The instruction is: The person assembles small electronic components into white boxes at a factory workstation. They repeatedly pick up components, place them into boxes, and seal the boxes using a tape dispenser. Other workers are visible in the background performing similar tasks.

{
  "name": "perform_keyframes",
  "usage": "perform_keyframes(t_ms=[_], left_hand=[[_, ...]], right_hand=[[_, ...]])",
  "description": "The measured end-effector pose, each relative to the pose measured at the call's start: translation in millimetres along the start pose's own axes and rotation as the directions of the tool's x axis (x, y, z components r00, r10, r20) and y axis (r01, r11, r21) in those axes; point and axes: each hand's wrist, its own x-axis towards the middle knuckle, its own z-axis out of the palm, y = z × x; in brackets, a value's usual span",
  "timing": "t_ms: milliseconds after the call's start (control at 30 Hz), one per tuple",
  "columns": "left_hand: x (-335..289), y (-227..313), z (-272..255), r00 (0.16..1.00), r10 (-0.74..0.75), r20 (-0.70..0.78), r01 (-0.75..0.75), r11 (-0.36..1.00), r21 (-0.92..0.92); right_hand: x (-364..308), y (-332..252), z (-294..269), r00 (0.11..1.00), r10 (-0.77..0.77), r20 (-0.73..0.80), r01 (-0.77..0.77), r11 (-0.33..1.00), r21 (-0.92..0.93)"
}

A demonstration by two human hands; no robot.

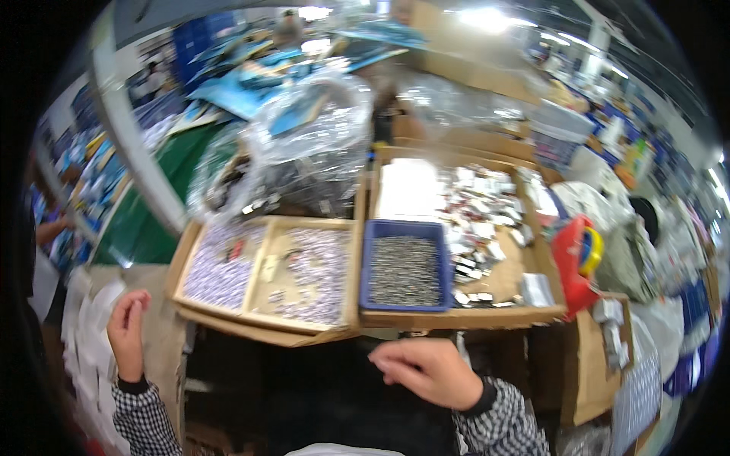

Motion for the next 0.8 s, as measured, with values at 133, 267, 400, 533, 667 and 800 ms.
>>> perform_keyframes(t_ms=[133, 267, 400, 533, 667, 800], left_hand=[[4, 52, 89, 0.956, -0.021, 0.294, 0.098, 0.963, -0.25], [-10, 91, 140, 0.843, 0.132, 0.522, 0.097, 0.916, -0.389], [-33, 120, 169, 0.682, 0.241, 0.691, 0.149, 0.879, -0.453], [-56, 129, 187, 0.569, 0.287, 0.77, 0.281, 0.812, -0.511], [-68, 113, 183, 0.552, 0.226, 0.803, 0.341, 0.817, -0.465], [-71, 93, 171, 0.604, 0.093, 0.792, 0.463, 0.767, -0.443]], right_hand=[[30, -12, -46, 0.967, -0.054, -0.248, 0.026, 0.993, -0.116], [74, 3, -109, 0.922, -0.135, -0.363, 0.001, 0.938, -0.347], [131, 26, -141, 0.916, -0.104, -0.387, -0.196, 0.727, -0.658], [182, 38, -145, 0.849, 0.204, -0.487, -0.519, 0.494, -0.698], [205, 48, -150, 0.836, 0.366, -0.409, -0.547, 0.495, -0.675], [199, 56, -162, 0.867, 0.182, -0.464, -0.445, 0.7, -0.558]])
